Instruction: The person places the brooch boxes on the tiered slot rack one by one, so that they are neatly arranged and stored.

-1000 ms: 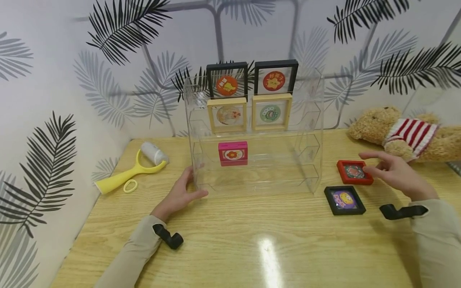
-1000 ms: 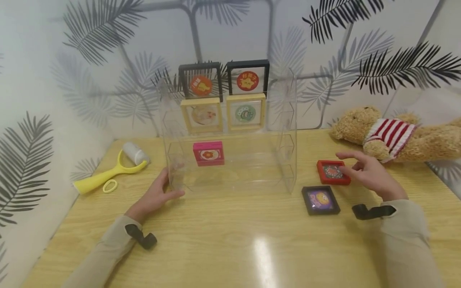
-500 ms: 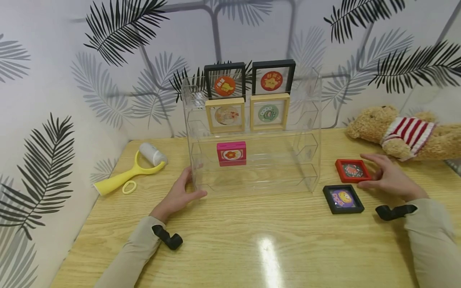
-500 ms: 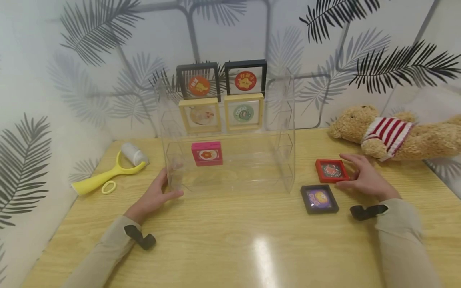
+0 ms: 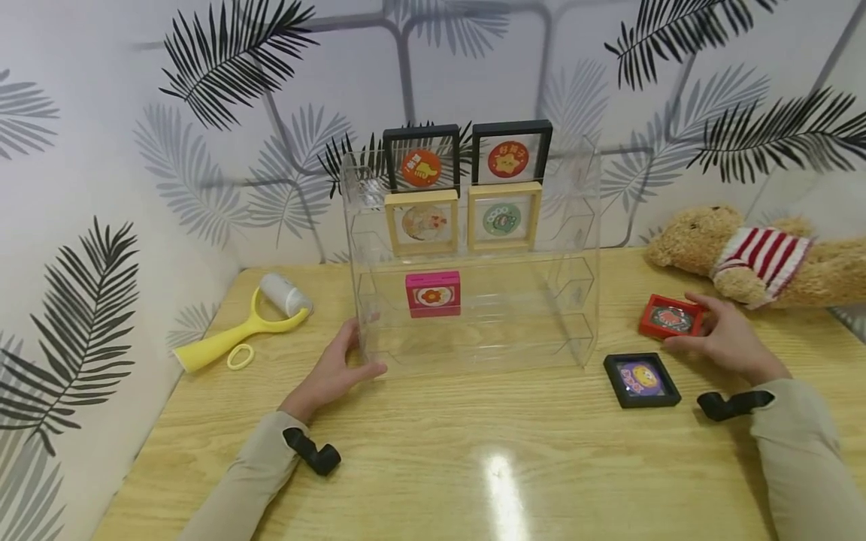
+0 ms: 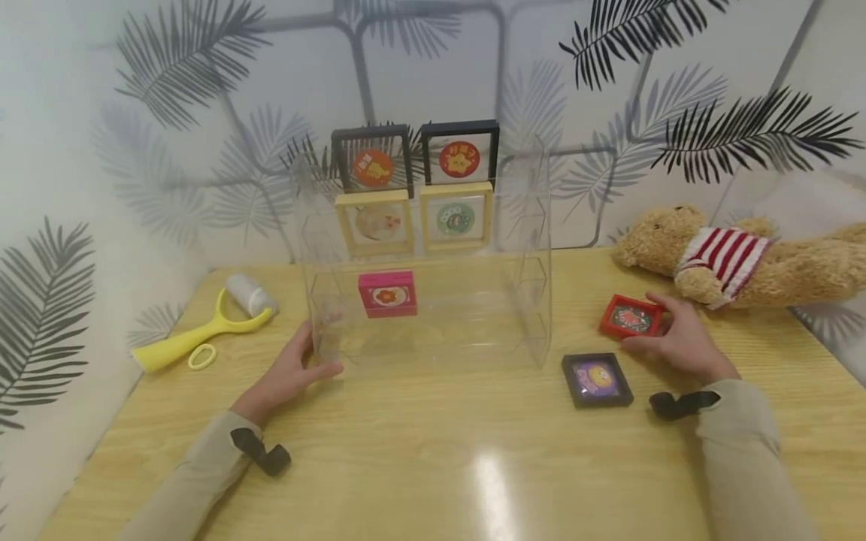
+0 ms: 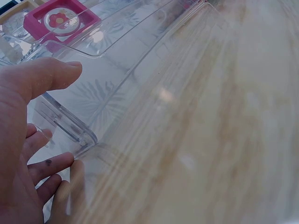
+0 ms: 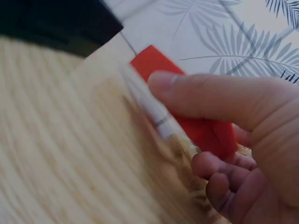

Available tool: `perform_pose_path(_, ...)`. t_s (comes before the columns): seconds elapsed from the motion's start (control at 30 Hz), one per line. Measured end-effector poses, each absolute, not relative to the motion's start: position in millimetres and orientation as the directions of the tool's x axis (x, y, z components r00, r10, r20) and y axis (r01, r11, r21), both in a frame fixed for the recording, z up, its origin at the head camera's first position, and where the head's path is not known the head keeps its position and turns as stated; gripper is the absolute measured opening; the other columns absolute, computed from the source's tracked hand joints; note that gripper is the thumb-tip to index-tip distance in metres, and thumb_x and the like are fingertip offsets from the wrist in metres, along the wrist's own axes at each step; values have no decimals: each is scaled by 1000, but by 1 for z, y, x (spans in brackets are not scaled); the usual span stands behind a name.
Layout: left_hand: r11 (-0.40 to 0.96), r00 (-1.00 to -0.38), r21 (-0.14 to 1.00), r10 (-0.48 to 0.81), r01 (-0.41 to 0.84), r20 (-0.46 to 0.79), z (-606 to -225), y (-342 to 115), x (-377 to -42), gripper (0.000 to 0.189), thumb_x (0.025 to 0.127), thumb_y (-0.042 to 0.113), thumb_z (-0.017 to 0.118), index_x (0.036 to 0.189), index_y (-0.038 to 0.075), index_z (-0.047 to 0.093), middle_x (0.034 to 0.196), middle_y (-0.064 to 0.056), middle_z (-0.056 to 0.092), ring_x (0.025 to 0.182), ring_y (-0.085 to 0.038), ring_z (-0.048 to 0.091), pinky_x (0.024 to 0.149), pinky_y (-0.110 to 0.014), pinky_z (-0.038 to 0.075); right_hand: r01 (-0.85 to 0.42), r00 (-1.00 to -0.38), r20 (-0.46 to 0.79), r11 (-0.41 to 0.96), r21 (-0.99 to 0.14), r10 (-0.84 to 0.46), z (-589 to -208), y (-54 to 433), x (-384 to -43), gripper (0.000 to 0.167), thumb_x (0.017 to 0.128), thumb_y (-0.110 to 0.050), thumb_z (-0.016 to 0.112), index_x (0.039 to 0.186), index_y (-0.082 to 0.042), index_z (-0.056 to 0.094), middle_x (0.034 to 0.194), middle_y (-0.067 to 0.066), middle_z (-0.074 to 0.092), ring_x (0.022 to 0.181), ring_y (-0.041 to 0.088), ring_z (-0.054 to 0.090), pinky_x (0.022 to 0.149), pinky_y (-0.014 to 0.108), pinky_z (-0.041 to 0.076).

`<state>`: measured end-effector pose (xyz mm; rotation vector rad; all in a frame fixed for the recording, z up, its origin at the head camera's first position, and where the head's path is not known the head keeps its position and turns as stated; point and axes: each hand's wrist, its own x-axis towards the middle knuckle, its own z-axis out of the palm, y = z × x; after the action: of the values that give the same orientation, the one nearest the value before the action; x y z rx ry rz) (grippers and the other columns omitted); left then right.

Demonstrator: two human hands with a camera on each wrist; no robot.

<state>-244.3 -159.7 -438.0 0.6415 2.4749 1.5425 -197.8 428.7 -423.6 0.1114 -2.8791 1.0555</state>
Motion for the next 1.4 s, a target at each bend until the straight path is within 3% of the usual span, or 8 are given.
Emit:
perform_pose_path(0.1, 371, -896, 888, 434, 272, 93, -438, -160, -244, 79, 85, 20, 74, 149, 18, 27, 146, -16, 44, 136, -34, 37, 113, -56, 23, -86, -991, 134, 730, -677, 7, -420, 426, -197, 83, 80, -18, 79, 142, 11, 32, 78, 5, 64, 61, 1, 54, 51, 23, 45)
perform_pose_path(0.3, 390, -899, 883, 430, 262, 77, -435, -158, -243, 80, 86, 20, 73, 150, 17, 25, 148, -17, 40, 137, -33, 36, 113, -55, 25, -162, -976, 214, 584, -795, 22, -404, 416, -189, 71, 83, -7, 75, 140, -20, 36, 98, -23, 54, 78, -7, 59, 58, 19, 49)
perform_pose_path(0.37, 399, -901, 880, 428, 259, 71, -435, -158, -243, 81, 86, 20, 73, 150, 15, 24, 148, -17, 40, 137, -34, 36, 112, -55, 26, -188, -974, 225, 531, -826, 6, -397, 413, -187, 73, 83, -1, 73, 140, -27, 35, 103, -22, 54, 80, -7, 60, 59, 18, 50)
perform_pose_path(0.57, 394, -903, 885, 425, 248, 63, -434, -158, -242, 82, 86, 19, 73, 150, 14, 24, 147, -18, 41, 137, -34, 36, 113, -55, 25, -214, -975, 220, 330, -920, -20, -378, 398, -185, 82, 79, 17, 67, 143, -25, 35, 102, -17, 64, 82, 2, 66, 60, 21, 53)
perform_pose_path(0.87, 390, -903, 886, 423, 252, 71, -435, -158, -243, 81, 85, 20, 74, 150, 15, 25, 147, -18, 40, 137, -34, 36, 112, -56, 25, -431, -888, 396, 122, -894, -232, -342, 350, -173, 88, 66, 32, 65, 139, -8, 39, 108, -4, 65, 82, 8, 69, 62, 21, 55)
perform_pose_path(1.1, 379, -901, 888, 427, 259, 80, -434, -158, -242, 82, 85, 19, 74, 150, 15, 25, 146, -19, 42, 136, -35, 37, 112, -56, 26, -526, -835, 497, 79, -847, -235, -328, 306, -183, 36, 86, 19, 57, 111, -7, 53, 78, -1, 69, 41, 12, 51, 37, 27, 36)
perform_pose_path(1.27, 370, -901, 892, 427, 259, 84, -433, -159, -240, 81, 84, 18, 75, 149, 15, 26, 145, -19, 43, 135, -35, 38, 112, -56, 25, -573, -777, 529, 35, -819, -340, -323, 280, -200, 17, 96, 9, 46, 108, -3, 50, 70, 3, 67, 40, 14, 53, 36, 29, 35)
perform_pose_path(1.4, 370, -900, 891, 426, 262, 88, -433, -158, -241, 81, 84, 18, 75, 149, 18, 27, 145, -18, 44, 135, -35, 38, 112, -56, 24, -591, -796, 509, 242, -769, -327, -317, 259, -209, 15, 100, 0, 44, 115, 2, 46, 74, 10, 67, 42, 13, 56, 40, 25, 45)
